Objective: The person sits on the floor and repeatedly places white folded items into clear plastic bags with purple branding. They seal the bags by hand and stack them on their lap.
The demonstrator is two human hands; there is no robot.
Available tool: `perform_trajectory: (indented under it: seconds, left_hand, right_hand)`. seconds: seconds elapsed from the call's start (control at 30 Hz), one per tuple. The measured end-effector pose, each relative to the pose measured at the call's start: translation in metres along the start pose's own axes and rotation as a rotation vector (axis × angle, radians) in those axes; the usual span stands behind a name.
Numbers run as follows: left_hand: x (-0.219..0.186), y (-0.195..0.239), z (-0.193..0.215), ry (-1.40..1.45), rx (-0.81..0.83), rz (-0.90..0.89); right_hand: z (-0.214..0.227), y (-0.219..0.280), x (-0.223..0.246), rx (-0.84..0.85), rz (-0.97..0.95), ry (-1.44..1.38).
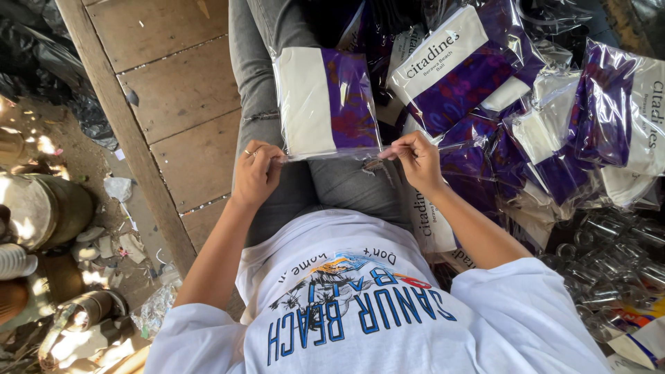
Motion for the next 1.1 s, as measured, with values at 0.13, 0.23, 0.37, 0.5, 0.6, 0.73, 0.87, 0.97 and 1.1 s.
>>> perform_trajectory:
  seconds: [0.13, 0.23, 0.37, 0.5, 0.6, 0.73, 0.87, 0.97, 1.1]
  left_hand:
    - [-0.019, -0.024, 0.004, 0.065, -0.061, 0.02]
    - [-0.029, -0.035, 0.0, 0.059, -0.171, 0.091]
    - [-0.045, -0.058, -0.005, 0.037, -0.372, 0.213]
    - [-0.05, -0.071, -0.011, 0.008, -0.464, 0.261]
    - [-0.036, -0.058, -0.019, 0.003, -0.471, 0.244]
    - [-0.039, -0.056, -0.02, -0.022, -0.515, 0.352]
    - [-0.036, -0.045, -0.02, -0.212, -0.476, 0.343]
    - [-0.036, -0.043, -0.023, -0.225, -0.445, 0.352]
    - [-0.032, -0.037, -0.034, -0.234, -0.405, 0.359]
  right_hand:
    - [-0.013, -0.004, 0.015, 0.005, -0.062, -0.12]
    - [-0.026, -0.007, 0.026, -0.09, -0.024, -0.194]
    - [-0.041, -0.015, 0.029, -0.318, 0.046, -0.061]
    - [-0.046, -0.025, 0.021, -0.445, 0.115, -0.024]
    - [-0.054, -0.031, 0.033, -0.49, 0.184, -0.065]
    - [-0.052, -0.031, 0.024, -0.538, 0.163, -0.05]
    - [-0.056, -0.027, 0.017, -0.591, 0.148, -0.024]
    - [-0.057, -0.025, 0.017, -0.622, 0.152, -0.01]
    - [-0.059, -0.025, 0.005, -0.681, 0.172, 0.03]
Point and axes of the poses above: each hand's wrist, its own y-axis away from the middle knuckle, its own z-axis out of the back of the hand, x = y × z, the point moved 1 cm from there along -y, towards the middle knuckle, and after that the axes turned 12 degrees about -z, right-handed, at the moved point
